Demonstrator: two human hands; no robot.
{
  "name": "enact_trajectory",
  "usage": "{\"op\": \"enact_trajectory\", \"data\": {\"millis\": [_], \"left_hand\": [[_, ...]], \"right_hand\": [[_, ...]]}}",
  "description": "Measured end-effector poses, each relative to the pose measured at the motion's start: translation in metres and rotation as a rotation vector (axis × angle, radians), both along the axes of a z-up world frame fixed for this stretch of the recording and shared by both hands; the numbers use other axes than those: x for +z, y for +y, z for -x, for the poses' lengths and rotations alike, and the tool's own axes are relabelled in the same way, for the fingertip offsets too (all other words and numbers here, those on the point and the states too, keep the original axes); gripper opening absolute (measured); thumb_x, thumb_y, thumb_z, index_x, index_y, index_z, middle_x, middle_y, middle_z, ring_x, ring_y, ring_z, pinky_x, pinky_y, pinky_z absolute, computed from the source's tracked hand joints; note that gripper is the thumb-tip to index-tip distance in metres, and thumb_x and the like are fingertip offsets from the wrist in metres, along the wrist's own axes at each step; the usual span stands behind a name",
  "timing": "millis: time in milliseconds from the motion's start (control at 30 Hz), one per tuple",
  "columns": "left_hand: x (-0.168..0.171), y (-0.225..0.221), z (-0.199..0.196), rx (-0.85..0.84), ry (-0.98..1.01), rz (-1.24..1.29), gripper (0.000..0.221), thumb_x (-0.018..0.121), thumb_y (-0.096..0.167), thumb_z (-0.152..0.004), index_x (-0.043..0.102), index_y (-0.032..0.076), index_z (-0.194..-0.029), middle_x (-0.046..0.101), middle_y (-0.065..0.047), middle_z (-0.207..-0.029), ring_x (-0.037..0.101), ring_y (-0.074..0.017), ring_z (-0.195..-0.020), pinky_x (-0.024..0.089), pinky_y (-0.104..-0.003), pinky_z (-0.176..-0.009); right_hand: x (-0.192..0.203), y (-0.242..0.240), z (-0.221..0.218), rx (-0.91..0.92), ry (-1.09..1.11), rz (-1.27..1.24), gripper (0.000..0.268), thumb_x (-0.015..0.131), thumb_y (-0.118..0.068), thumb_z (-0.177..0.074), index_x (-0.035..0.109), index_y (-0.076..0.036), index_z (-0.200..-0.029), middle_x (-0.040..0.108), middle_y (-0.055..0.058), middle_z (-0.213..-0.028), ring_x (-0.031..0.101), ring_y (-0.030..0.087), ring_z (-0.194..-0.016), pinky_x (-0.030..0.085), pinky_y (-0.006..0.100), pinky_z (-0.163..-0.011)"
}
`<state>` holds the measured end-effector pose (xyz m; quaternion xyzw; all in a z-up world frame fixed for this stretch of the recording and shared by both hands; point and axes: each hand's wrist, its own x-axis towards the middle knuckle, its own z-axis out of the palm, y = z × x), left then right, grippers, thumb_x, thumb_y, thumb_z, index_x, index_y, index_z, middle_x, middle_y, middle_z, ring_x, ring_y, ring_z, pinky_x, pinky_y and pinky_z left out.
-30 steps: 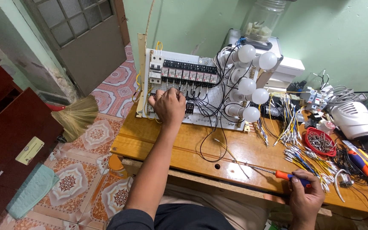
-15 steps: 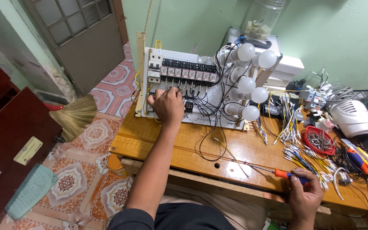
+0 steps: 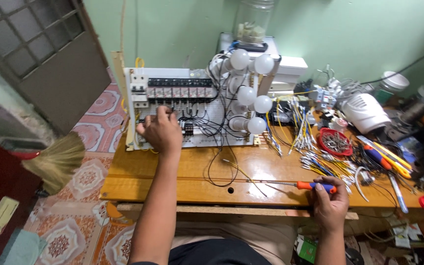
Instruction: Wiring a circuit breaker panel by connecting various wires to terminals using a screwdriver.
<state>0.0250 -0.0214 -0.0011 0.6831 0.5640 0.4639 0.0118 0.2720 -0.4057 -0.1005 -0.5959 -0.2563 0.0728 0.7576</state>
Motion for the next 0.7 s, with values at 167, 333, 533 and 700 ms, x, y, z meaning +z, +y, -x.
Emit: {"op": "enact_trajectory", "data": {"millis": [167, 333, 533, 700], "left_hand": [[-0.007, 0.003, 0.0, 0.007, 0.021, -0.001, 0.019, 0.083, 0.023, -0.089, 0.069, 0.022, -0.102, 0.077, -0.003, -0.08, 0.069, -0.0308, -0.092, 0.035, -0.046, -0.099], [-0.034, 0.017, 0.007, -0.018, 0.037, -0.17, 0.029, 0.084, 0.026, -0.079, 0.065, 0.026, -0.101, 0.07, 0.006, -0.074, 0.064, -0.0285, -0.089, 0.039, -0.051, -0.097], [-0.018, 0.005, 0.002, 0.013, 0.004, -0.119, 0.019, 0.084, 0.029, -0.093, 0.069, 0.022, -0.103, 0.071, -0.011, -0.095, 0.057, -0.0373, -0.097, 0.038, -0.052, -0.089], [-0.027, 0.015, 0.006, 0.011, 0.015, -0.121, 0.028, 0.09, 0.031, -0.096, 0.067, 0.021, -0.107, 0.078, -0.001, -0.104, 0.061, -0.0294, -0.103, 0.032, -0.048, -0.09]], "right_hand": [[0.001, -0.002, -0.006, 0.058, 0.147, -0.158, 0.026, 0.064, -0.008, -0.098, 0.055, -0.014, -0.122, 0.062, 0.012, -0.115, 0.061, 0.02, -0.093, 0.057, 0.028, -0.069], [0.011, 0.009, 0.003, -0.051, 0.074, -0.29, 0.031, 0.063, -0.01, -0.099, 0.052, -0.013, -0.128, 0.065, 0.011, -0.103, 0.05, 0.008, -0.064, 0.043, 0.019, -0.056], [0.069, -0.03, -0.005, -0.187, 0.117, -0.406, 0.025, 0.063, -0.019, -0.104, 0.051, -0.014, -0.126, 0.064, 0.006, -0.101, 0.054, 0.005, -0.066, 0.044, 0.013, -0.057], [0.13, -0.065, -0.022, -0.582, -0.406, 0.072, 0.018, 0.048, -0.013, -0.11, 0.049, -0.008, -0.127, 0.051, 0.005, -0.095, 0.051, 0.015, -0.089, 0.046, 0.028, -0.085]]}}
